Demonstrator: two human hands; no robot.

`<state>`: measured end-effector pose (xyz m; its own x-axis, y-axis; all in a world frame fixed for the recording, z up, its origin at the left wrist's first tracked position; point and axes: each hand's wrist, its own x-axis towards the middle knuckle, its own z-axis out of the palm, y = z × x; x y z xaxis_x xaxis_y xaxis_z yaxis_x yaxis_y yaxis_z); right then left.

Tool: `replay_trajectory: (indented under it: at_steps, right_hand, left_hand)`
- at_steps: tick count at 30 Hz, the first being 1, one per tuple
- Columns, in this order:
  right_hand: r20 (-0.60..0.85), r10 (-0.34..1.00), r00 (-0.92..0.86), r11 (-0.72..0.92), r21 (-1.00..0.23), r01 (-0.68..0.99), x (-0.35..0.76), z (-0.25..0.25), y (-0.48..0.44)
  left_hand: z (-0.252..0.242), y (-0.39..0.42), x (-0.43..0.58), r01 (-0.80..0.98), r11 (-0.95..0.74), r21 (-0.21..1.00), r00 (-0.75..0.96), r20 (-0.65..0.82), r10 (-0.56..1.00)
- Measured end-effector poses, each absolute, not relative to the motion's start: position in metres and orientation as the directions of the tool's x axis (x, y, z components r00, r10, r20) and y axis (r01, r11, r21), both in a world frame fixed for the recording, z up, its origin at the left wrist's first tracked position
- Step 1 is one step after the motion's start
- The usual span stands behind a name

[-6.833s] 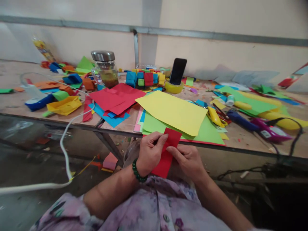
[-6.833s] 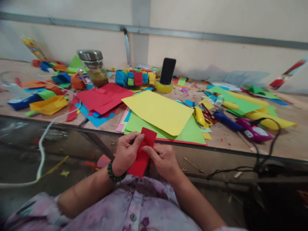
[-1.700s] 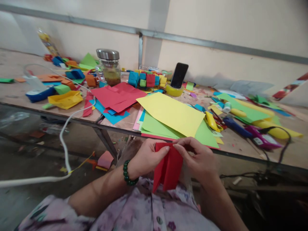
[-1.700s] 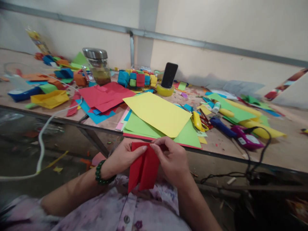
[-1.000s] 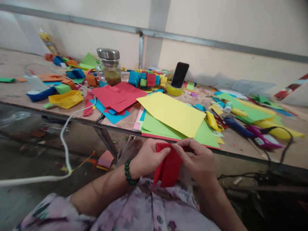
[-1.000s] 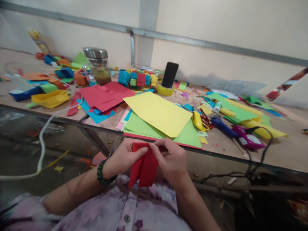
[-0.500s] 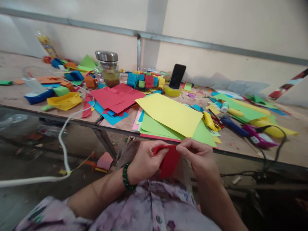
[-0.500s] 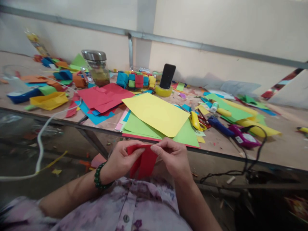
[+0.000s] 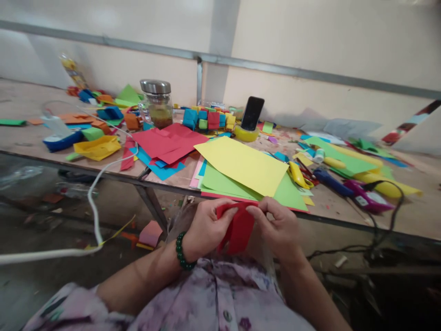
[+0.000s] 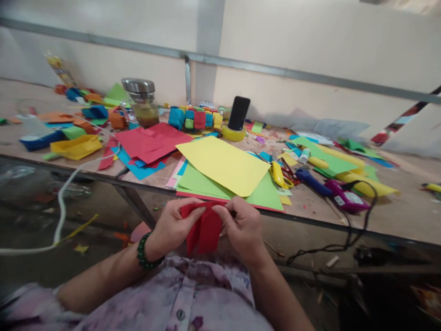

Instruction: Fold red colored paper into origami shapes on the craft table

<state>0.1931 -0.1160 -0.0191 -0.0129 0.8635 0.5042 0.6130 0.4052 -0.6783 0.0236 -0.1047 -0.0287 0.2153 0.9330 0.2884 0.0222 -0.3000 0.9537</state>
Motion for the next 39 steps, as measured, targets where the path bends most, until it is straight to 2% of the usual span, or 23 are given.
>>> replay_trajectory:
  at_steps: [2, 6, 9, 11, 15, 20, 24, 27, 29, 32, 36, 39]
  right_hand:
    - [0.545, 0.838, -0.034, 0.434, -0.627, 0.647, 0.195, -0.021, -0.115]
    - [0.481, 0.861, -0.165, 0.462, -0.603, 0.650, 0.199, -0.025, -0.114]
    - [0.529, 0.835, -0.153, 0.480, -0.564, 0.672, 0.200, -0.027, -0.115]
    - [0.529, 0.840, -0.125, 0.467, -0.585, 0.663, 0.200, -0.027, -0.116]
    - [0.388, 0.895, -0.221, 0.440, -0.680, 0.587, 0.200, -0.025, -0.119]
    - [0.470, 0.864, -0.184, 0.478, -0.647, 0.593, 0.201, -0.024, -0.124]
    - [0.379, 0.882, -0.281, 0.471, -0.679, 0.563, 0.202, -0.025, -0.127]
    - [0.434, 0.870, -0.234, 0.480, -0.636, 0.604, 0.202, -0.025, -0.130]
    - [0.409, 0.882, -0.234, 0.465, -0.674, 0.575, 0.201, -0.024, -0.131]
    - [0.300, 0.897, -0.324, 0.432, -0.749, 0.502, 0.199, -0.024, -0.134]
    - [0.345, 0.893, -0.290, 0.450, -0.721, 0.527, 0.199, -0.029, -0.136]
    - [0.314, 0.898, -0.310, 0.436, -0.740, 0.513, 0.198, -0.034, -0.138]
  left_hand:
    - [-0.029, -0.105, 0.023, 0.014, -0.315, 0.949, 0.192, 0.307, 0.932]
    - [-0.028, -0.107, 0.022, 0.049, -0.324, 0.945, 0.189, 0.310, 0.932]
    - [-0.027, -0.108, 0.022, 0.046, -0.314, 0.948, 0.188, 0.301, 0.935]
    - [-0.025, -0.109, 0.022, 0.017, -0.307, 0.951, 0.186, 0.299, 0.936]
    - [-0.020, -0.111, 0.022, 0.004, -0.280, 0.960, 0.179, 0.275, 0.945]
    - [-0.014, -0.113, 0.022, -0.021, -0.248, 0.969, 0.188, 0.247, 0.951]
    - [-0.012, -0.112, 0.021, -0.027, -0.238, 0.971, 0.199, 0.239, 0.950]
    - [-0.012, -0.112, 0.021, -0.071, -0.214, 0.974, 0.213, 0.225, 0.951]
    - [-0.012, -0.112, 0.021, -0.084, -0.207, 0.975, 0.188, 0.220, 0.957]
    - [-0.011, -0.112, 0.020, -0.094, -0.179, 0.979, 0.149, 0.191, 0.970]
    - [-0.008, -0.113, 0.018, -0.124, -0.154, 0.980, 0.138, 0.171, 0.976]
    - [-0.005, -0.113, 0.017, -0.125, -0.166, 0.978, 0.116, 0.180, 0.977]
